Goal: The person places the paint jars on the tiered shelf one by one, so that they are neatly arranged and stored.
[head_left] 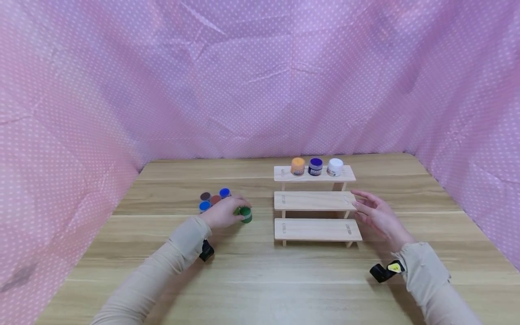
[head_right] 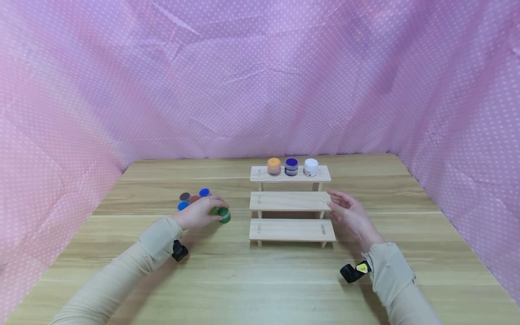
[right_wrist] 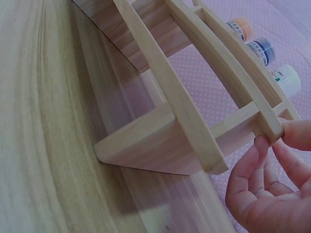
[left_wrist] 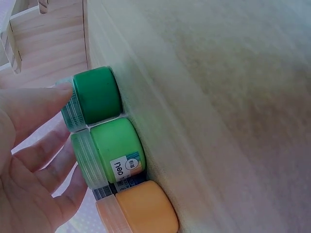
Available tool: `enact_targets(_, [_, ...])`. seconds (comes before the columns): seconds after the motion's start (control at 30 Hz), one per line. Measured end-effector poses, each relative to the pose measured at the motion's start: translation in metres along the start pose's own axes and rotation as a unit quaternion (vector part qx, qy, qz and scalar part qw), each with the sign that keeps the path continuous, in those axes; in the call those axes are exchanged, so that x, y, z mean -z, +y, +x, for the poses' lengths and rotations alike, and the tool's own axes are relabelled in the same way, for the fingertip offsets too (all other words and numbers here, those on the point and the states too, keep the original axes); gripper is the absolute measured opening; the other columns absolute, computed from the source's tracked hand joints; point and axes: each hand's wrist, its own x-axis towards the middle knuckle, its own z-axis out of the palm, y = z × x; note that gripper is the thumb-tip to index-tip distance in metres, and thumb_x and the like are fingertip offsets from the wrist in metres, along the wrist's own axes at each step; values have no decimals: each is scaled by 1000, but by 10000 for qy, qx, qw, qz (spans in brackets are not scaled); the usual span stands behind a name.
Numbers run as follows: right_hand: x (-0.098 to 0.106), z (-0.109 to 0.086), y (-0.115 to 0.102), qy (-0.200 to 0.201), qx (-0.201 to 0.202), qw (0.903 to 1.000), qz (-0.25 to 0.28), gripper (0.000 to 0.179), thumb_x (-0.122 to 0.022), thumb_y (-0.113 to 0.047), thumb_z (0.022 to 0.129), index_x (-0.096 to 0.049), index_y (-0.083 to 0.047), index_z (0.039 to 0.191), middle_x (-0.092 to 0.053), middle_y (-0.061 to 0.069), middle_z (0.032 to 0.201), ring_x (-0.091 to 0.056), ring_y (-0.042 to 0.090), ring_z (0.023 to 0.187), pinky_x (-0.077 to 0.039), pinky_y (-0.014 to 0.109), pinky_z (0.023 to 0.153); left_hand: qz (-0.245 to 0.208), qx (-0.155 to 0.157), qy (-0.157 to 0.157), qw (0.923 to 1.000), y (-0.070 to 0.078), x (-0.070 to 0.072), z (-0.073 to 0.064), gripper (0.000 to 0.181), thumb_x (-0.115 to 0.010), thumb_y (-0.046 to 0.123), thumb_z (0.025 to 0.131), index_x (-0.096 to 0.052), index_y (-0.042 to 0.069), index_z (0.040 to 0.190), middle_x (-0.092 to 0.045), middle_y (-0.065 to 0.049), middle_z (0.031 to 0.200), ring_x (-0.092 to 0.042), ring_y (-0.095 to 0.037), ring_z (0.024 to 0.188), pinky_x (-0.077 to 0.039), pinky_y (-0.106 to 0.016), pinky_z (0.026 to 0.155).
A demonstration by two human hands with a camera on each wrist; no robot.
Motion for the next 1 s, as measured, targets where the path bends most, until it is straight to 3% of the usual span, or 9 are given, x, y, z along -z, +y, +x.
enact_targets(0.47, [0,-1,-2,-78,60,9997,239,30,-59,-9,90,-56,-26,115,-58,-11,98,-59,0,88,-52,16,82,222,-351,309,9987,8,4,-4,36,-62,15,89,-59,7,124,-57,-8,123,-57,-22,111,-51,-36,93])
enact_targets(0.8, [1,0,-4,-11,-15,10000,-78,40,-60,-12,90,-49,-20,127,-57,-12,100,-58,-1,89,-52,15,82,-59,-350,793,9962,14,5,-9,35,-61,16,90,-58,6,124,-57,-9,124,-58,-22,110,-51,-37,93])
enact_targets(1.0, [0,-2,-2,-80,48,10000,28,31,-59,-10,90,-55,-27,116,-56,-10,99,-58,0,87,-52,16,83,-427,-289,996,9937,17,2,-10,35,-59,15,91,-57,7,125,-55,-9,124,-59,-21,108,-53,-34,90])
